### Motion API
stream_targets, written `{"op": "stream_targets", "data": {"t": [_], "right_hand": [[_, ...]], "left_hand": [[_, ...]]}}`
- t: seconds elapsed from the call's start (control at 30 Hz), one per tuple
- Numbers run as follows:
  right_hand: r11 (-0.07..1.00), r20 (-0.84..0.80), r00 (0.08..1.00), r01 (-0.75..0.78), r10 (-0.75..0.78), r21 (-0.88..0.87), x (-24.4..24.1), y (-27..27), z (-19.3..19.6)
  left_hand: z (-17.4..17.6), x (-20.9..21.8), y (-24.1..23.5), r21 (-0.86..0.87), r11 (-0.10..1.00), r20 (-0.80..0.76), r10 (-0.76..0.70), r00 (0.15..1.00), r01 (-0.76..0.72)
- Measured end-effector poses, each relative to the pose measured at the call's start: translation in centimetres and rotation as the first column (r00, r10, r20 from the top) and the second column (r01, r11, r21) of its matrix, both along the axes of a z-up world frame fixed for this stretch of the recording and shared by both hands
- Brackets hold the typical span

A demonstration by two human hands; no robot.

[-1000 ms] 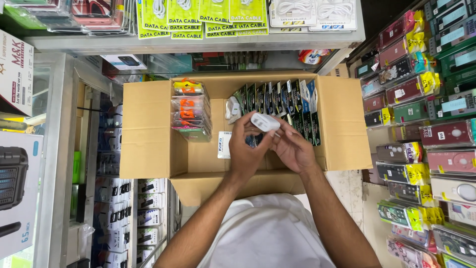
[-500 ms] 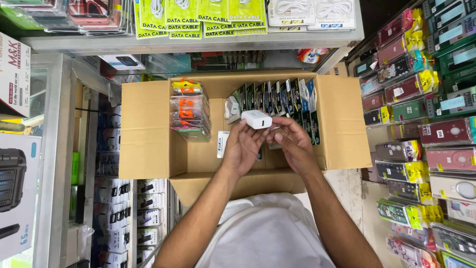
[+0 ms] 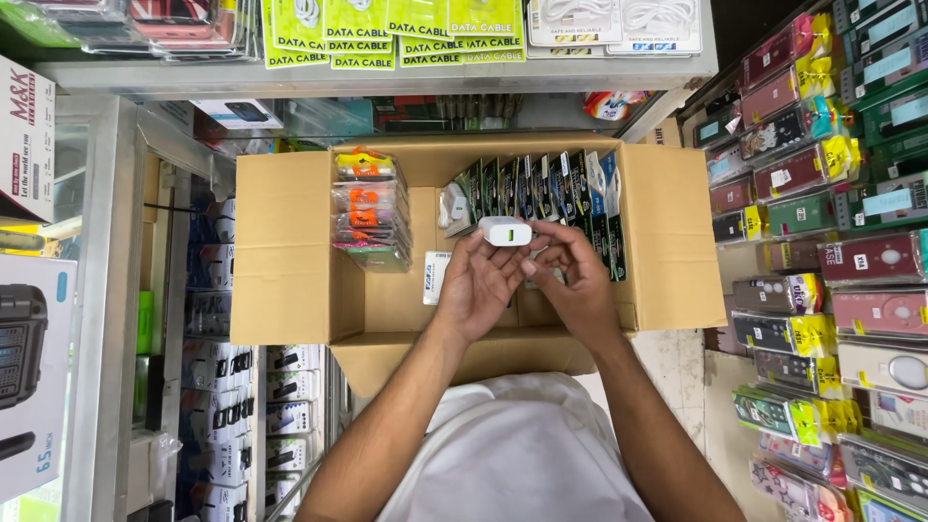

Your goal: The person unpacks a white charger and cable from a blister pack, inspects both items, then places them back into the packaging and returns the pack to a cardboard box. The person repeats this process with a second charger and cable.

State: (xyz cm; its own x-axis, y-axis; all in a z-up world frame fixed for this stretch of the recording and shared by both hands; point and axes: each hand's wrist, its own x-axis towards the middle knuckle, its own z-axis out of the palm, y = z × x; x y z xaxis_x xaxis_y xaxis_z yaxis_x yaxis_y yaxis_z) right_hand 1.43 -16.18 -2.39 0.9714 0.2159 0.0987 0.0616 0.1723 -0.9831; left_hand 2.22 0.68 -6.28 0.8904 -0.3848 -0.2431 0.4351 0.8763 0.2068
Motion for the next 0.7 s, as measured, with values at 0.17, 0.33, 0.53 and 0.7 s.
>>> {"op": "stream_targets", "data": {"t": [0.17, 0.33, 0.53, 0.7], "right_hand": [[0.942, 0.143, 0.984, 0.148, -0.109, -0.301, 0.1, 1.0, 0.6], [0.916, 0.138, 0.975, 0.214, -0.177, -0.340, 0.0, 1.2, -1.1], [0.946, 0.048, 0.971, 0.241, -0.236, -0.216, 0.1, 0.9, -2.7], [0.952, 0.008, 0.961, 0.275, -0.277, -0.135, 0.6, 0.1, -3.3]], "left_hand": [[-1.8, -0.1, -0.1, 0.048, 0.999, -0.016, -0.016, 1.000, 0.017], [-2.5, -0.8, -0.2, 0.090, 0.996, 0.023, -0.026, 0.999, 0.024], [-1.8, -1.1, -0.3, 0.094, 0.994, 0.052, -0.060, 0.997, 0.055], [-2.3, -0.2, 0.6, 0.253, 0.962, 0.118, -0.140, 0.983, 0.107]]}}
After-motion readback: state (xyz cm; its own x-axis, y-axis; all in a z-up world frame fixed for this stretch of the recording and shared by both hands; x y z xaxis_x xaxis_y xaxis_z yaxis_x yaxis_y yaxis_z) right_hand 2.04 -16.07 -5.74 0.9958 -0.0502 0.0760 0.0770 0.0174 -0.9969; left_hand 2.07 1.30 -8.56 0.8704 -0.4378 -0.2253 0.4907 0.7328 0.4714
